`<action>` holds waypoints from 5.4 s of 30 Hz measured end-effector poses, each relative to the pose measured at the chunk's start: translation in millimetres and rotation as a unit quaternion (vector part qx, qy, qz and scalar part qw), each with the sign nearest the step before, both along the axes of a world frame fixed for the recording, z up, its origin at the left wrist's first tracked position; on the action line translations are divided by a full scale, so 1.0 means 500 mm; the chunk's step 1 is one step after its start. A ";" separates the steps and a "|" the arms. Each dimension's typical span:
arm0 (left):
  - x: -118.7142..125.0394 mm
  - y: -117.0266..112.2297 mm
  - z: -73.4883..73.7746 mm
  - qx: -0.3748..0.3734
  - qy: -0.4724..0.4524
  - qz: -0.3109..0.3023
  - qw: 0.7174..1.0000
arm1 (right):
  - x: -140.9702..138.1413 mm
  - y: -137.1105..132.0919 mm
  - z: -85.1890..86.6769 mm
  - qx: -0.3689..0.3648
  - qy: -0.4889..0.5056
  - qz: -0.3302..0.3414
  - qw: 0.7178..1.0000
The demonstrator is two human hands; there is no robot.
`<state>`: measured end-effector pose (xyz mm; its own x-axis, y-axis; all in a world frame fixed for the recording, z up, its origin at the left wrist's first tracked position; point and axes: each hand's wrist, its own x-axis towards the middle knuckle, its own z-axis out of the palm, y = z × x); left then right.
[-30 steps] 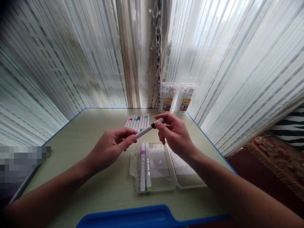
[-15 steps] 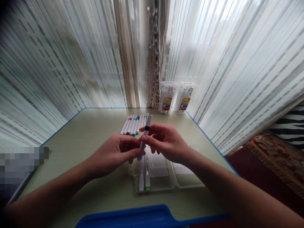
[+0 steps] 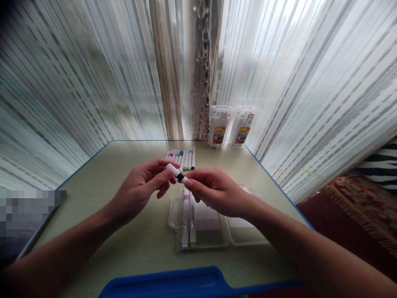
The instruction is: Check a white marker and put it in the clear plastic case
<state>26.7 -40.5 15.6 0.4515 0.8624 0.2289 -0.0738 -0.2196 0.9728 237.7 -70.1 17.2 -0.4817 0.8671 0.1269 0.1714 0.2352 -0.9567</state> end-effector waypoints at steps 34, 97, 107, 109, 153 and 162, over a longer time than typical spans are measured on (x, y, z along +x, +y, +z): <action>0.000 0.016 -0.001 -0.057 -0.192 0.188 0.961 | 0.012 0.030 -0.011 0.020 0.221 -0.192 0.956; -0.004 0.025 -0.018 0.044 -0.141 0.204 0.968 | 0.018 0.040 -0.018 0.173 0.192 -0.298 0.919; -0.003 0.023 -0.018 0.064 -0.157 0.211 0.963 | 0.019 0.043 -0.020 0.170 0.204 -0.300 0.916; -0.003 0.023 -0.018 0.063 -0.156 0.213 0.962 | 0.019 0.045 -0.020 0.169 0.208 -0.296 0.917; -0.003 0.015 -0.012 0.044 -0.133 0.195 0.971 | 0.017 0.038 -0.021 0.161 0.184 -0.302 0.922; -0.001 0.017 -0.012 0.035 -0.141 0.204 0.968 | 0.016 0.040 -0.017 0.157 0.191 -0.304 0.920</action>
